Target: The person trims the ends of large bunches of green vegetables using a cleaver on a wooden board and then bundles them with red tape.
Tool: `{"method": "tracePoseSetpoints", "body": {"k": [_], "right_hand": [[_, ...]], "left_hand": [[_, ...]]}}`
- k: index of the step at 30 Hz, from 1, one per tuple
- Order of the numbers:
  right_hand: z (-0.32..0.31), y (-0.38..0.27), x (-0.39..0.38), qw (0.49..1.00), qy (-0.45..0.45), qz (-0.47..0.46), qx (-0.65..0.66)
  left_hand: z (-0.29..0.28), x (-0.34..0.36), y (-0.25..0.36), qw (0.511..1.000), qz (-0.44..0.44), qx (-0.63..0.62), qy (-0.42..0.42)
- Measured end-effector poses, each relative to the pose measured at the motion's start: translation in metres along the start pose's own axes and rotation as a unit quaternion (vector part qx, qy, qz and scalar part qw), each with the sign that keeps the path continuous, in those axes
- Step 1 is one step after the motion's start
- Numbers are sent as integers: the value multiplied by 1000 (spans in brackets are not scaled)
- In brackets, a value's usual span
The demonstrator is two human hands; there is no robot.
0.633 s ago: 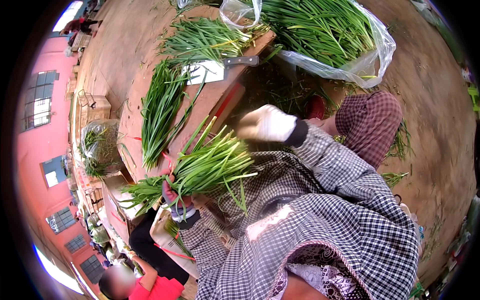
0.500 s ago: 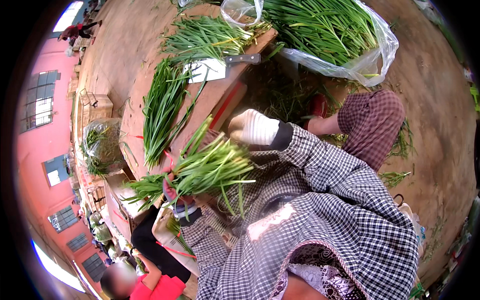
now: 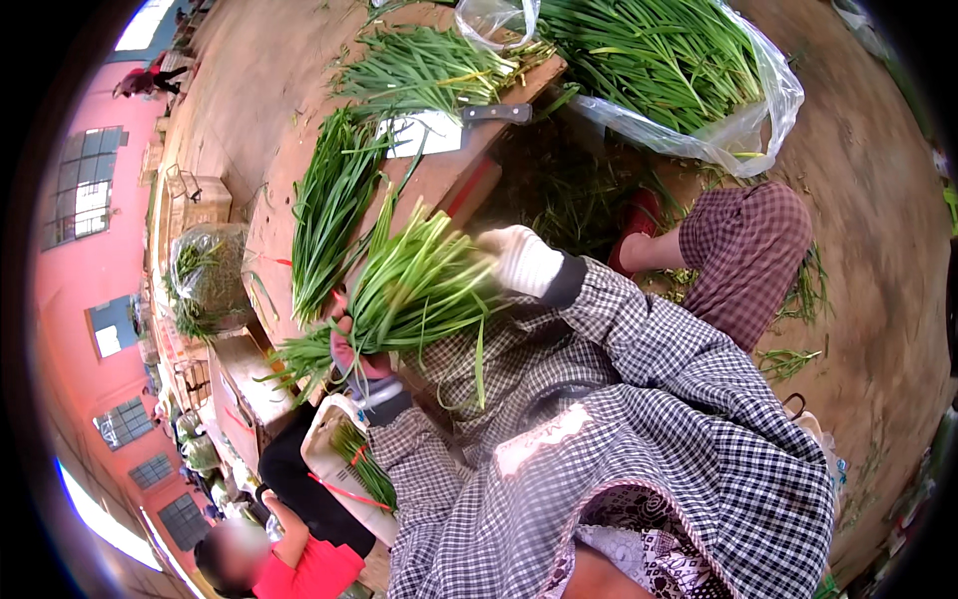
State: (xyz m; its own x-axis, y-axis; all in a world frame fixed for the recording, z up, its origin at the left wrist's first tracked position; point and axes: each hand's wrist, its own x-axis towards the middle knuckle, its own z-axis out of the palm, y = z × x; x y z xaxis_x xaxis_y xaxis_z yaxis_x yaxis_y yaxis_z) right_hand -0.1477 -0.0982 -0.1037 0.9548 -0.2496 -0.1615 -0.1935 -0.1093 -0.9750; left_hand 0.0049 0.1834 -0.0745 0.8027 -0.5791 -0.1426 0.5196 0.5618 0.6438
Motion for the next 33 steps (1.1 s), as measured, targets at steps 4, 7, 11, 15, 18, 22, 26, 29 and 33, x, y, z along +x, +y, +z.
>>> {"method": "tracePoseSetpoints", "body": {"k": [4,7,11,15,18,22,26,29,33], "right_hand": [[-8,46,-10,975,136,-142,-103],[-72,76,-22,965,162,-43,-202],[-76,45,-27,974,127,-39,-184],[-26,-20,9,993,-16,-74,-93],[-18,-39,18,995,-61,7,73],[-12,-8,15,987,69,-68,126],[-80,35,-11,976,212,-38,-36],[-115,55,-22,966,253,48,26],[-87,-6,-17,997,71,-31,-16]], "left_hand": [[-1,0,-5,999,-6,6,-48],[-2,2,-2,995,10,45,-90],[8,-1,-14,995,36,84,31],[-7,-1,-5,992,26,111,60],[-4,5,-14,994,3,101,45],[-12,1,-9,996,11,88,29],[-25,2,-9,986,10,58,157],[-14,-1,-11,983,45,124,129],[-12,1,-12,991,24,84,104]]}}
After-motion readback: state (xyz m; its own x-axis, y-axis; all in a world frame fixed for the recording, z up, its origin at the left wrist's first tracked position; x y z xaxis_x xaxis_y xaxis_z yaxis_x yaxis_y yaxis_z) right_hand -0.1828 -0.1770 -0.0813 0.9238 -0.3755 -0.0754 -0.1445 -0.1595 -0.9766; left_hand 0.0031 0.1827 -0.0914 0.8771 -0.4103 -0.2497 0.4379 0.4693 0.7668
